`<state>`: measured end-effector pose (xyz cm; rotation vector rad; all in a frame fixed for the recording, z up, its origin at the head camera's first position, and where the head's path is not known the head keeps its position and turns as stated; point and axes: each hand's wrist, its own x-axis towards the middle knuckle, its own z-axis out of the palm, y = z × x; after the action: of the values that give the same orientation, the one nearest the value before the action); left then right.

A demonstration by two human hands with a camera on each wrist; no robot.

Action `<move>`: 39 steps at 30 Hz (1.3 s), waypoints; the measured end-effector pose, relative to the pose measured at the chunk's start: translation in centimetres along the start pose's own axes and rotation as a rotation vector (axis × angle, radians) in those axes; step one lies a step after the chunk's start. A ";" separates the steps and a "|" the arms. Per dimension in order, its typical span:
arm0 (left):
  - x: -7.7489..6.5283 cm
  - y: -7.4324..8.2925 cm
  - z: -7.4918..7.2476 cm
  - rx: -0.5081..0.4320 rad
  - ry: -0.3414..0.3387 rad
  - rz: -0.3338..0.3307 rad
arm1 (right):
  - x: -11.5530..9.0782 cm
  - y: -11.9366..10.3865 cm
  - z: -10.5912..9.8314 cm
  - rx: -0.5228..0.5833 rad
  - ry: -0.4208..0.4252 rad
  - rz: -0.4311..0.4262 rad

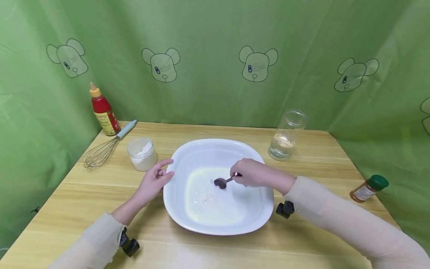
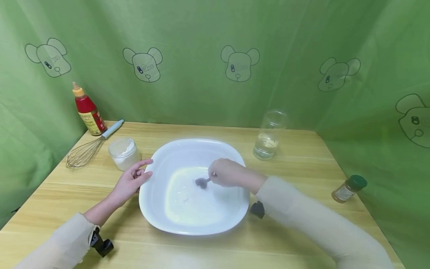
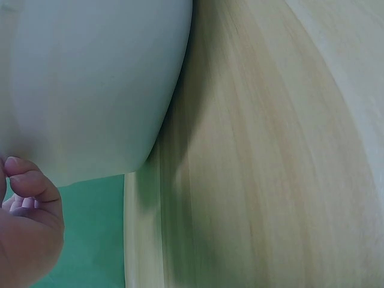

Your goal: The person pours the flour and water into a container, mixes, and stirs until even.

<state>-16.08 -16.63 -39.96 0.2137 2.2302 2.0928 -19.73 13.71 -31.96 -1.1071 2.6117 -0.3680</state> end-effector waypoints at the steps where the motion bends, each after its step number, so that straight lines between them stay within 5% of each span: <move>1: 0.0 0.0 0.0 0.001 0.000 -0.001 | 0.0 -0.3 0.0 0.018 -0.013 -0.017; 9: 0.0 0.0 0.0 0.007 0.003 -0.002 | 0.2 -1.7 -0.1 0.005 -0.106 -0.146; 17: -0.1 -0.1 -0.2 0.011 0.008 0.004 | 0.9 -0.6 -0.1 -0.070 0.041 -0.199; 22: -0.1 -0.1 -0.2 0.009 0.008 0.002 | 1.0 -1.0 0.1 0.004 -0.062 -0.236; 33: -0.1 -0.2 -0.1 0.001 0.003 0.004 | 0.6 -0.8 -1.1 -0.013 -0.181 -0.056; 39: -0.1 0.0 0.1 -0.008 0.002 0.002 | 0.5 -0.3 -1.2 0.042 -0.113 -0.074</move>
<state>-15.96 -16.55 -39.97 0.2135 2.2234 2.1038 -20.28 13.32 -30.86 -1.1768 2.4594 -0.3636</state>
